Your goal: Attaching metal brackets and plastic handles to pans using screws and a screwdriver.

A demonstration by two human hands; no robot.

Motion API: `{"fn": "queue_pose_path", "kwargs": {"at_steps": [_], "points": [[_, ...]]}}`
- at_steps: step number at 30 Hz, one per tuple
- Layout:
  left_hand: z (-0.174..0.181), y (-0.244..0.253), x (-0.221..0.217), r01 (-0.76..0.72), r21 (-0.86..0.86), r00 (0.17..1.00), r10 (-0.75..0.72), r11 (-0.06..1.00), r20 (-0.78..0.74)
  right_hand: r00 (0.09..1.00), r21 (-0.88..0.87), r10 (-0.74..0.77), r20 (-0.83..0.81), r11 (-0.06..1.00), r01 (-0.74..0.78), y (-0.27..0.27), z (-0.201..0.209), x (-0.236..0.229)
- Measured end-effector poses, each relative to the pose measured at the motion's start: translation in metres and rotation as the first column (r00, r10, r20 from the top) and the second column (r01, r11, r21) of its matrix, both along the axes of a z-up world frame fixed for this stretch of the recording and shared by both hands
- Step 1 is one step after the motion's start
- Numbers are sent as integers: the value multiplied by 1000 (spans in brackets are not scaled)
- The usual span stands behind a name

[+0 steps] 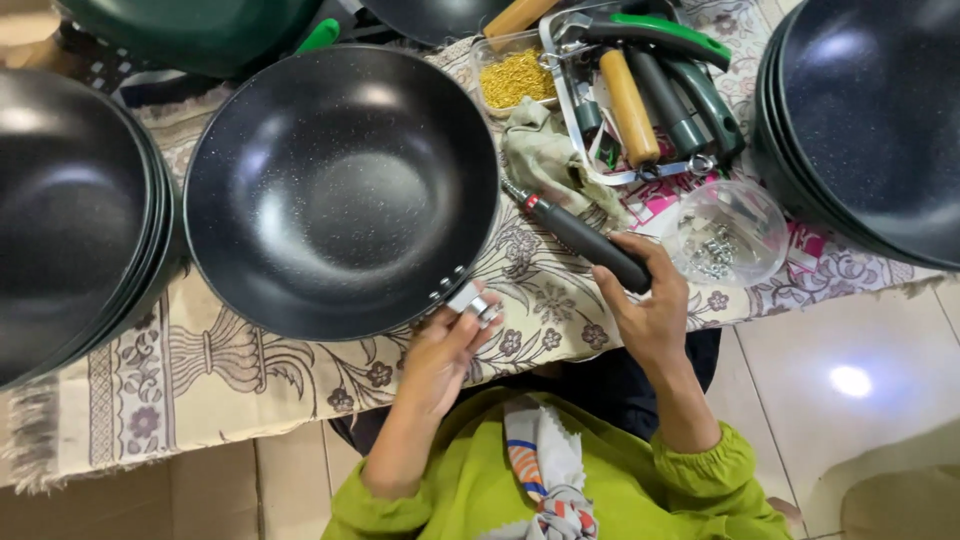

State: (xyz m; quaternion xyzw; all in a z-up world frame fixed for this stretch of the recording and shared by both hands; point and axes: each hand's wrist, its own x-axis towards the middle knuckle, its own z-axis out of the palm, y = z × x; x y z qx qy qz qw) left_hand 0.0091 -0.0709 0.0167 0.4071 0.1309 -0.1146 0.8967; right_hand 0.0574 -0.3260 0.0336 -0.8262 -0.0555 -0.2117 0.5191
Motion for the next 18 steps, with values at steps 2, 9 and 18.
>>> {"fn": "queue_pose_path", "kwargs": {"at_steps": [2, 9, 18], "points": [[-12, -12, 14, 5, -58, 1000, -4, 998, 22, 1000, 16, -6, 16, 1000, 6, 2, 3, -9], [-36, -23, 31, 35, -228, 997, -16, 973, 81, 991, 73, -11, 133, 997, 1, -14, -17, -47], [-33, -21, 31, 34, -194, 993, -11, 980, 118, 973, 64, 119, 199, 989, -134, -11, -22, -69]]}}
